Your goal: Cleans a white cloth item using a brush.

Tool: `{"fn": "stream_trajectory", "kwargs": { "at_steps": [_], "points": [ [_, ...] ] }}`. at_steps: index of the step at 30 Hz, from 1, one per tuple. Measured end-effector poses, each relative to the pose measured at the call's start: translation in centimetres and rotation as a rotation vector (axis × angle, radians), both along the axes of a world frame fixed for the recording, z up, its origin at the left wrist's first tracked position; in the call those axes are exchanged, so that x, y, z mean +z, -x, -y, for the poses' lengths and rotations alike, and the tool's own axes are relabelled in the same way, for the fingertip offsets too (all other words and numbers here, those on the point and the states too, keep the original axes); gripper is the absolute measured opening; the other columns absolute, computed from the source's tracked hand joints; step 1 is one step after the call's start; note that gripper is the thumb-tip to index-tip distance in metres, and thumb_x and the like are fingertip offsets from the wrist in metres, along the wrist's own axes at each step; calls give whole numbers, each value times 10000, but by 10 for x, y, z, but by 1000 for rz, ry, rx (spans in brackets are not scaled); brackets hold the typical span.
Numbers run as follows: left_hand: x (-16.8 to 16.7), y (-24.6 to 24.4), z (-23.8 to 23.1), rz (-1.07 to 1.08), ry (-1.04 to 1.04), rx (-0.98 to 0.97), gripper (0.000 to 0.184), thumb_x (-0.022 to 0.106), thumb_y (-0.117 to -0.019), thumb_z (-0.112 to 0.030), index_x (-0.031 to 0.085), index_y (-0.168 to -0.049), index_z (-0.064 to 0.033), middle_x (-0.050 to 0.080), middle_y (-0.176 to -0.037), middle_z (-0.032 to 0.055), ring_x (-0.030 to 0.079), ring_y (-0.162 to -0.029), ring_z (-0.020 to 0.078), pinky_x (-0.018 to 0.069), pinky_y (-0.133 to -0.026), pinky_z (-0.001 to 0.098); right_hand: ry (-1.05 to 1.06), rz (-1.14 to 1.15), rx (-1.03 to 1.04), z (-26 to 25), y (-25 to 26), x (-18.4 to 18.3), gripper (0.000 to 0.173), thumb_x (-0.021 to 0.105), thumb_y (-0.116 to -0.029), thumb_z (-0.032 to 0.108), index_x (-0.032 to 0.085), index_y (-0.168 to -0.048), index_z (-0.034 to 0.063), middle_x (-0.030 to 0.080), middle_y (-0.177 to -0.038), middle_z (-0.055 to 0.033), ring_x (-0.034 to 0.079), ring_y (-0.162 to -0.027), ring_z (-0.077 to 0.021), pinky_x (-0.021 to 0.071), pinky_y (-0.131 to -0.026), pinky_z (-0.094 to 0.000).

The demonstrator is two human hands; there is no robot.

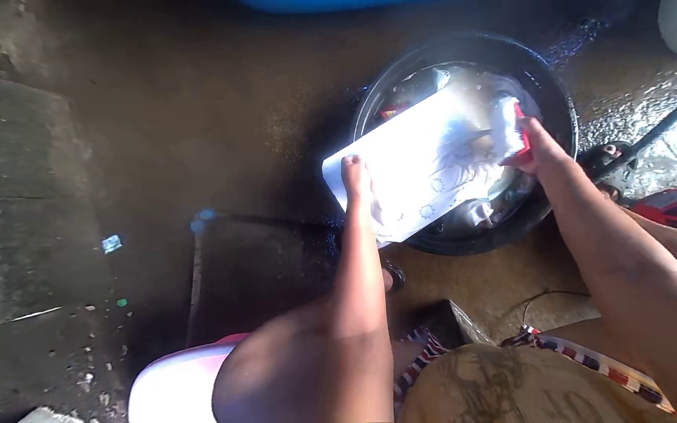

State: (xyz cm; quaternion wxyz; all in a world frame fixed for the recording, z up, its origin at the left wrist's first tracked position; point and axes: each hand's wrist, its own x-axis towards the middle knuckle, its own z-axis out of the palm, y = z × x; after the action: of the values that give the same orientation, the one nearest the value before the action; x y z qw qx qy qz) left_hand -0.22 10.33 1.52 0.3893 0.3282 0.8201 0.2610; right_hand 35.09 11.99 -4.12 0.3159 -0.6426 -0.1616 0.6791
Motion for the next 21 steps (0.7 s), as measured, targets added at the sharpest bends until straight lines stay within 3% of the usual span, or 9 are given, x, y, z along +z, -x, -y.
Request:
{"fn": "stream_trajectory", "kwargs": {
  "at_steps": [1,3,5,8,12,14,17,19,21],
  "points": [
    [13,-1,3,147,-46,75,237,434,-1102,-182,578,-1135,4,513,-839,63,494,-674,115,443,-620,268,-19,-12,-54,5,-5,12,463,384,-1047,534,502,-1348,203,644,-1094,-26,658,-927,-159,585,-782,-387],
    [40,-3,3,271,-106,111,219,463,-1092,-182,591,-1135,-9,485,-808,13,439,-615,54,409,-564,212,-81,-24,-154,12,-20,32,458,384,-1044,526,511,-1349,208,658,-1115,-20,667,-953,-158,590,-802,-391],
    [66,-5,-6,299,-172,75,211,496,-1078,-174,594,-1152,-3,506,-814,12,465,-624,45,428,-572,204,-199,-53,-195,16,-39,50,447,355,-1052,530,517,-1333,222,660,-1107,-10,667,-955,-153,589,-811,-388],
    [114,-14,-20,254,-263,-20,260,508,-1072,-173,571,-1239,16,588,-968,81,557,-791,98,495,-716,267,-395,-93,-222,16,-59,88,445,234,-1082,507,528,-1270,231,670,-1016,8,673,-868,-127,591,-732,-326],
    [154,-18,-15,290,-464,-85,126,522,-1064,-146,567,-1092,-32,541,-840,-4,533,-672,20,479,-616,184,-577,-156,-183,36,-78,124,468,185,-1084,510,528,-1261,245,676,-994,25,675,-839,-107,590,-695,-284],
    [157,-16,-2,353,-531,-125,78,520,-1063,-134,558,-1036,-71,547,-800,-34,544,-645,4,487,-587,169,-553,-187,-146,54,-81,133,482,189,-1065,525,557,-1221,253,682,-960,34,667,-805,-87,579,-665,-262],
    [135,2,24,327,-534,-273,98,509,-1062,-124,563,-1069,-43,571,-851,-27,569,-724,13,510,-661,198,-391,-149,-51,99,-72,135,420,278,-1051,555,568,-1182,280,654,-944,83,646,-781,-29,562,-672,-214],
    [106,15,47,179,-387,-289,188,498,-1063,-125,578,-1148,23,601,-952,62,583,-822,82,515,-744,266,-182,-8,16,116,-64,119,307,435,-1024,494,585,-1162,264,651,-929,78,650,-782,-37,570,-655,-250],
    [63,28,72,32,-132,-283,299,474,-1072,-113,554,-1276,90,632,-1171,238,629,-1039,271,527,-915,437,32,261,173,110,-50,90,397,574,-1002,462,601,-1246,150,645,-979,-55,632,-805,-155,556,-673,-371]
  ]
}}
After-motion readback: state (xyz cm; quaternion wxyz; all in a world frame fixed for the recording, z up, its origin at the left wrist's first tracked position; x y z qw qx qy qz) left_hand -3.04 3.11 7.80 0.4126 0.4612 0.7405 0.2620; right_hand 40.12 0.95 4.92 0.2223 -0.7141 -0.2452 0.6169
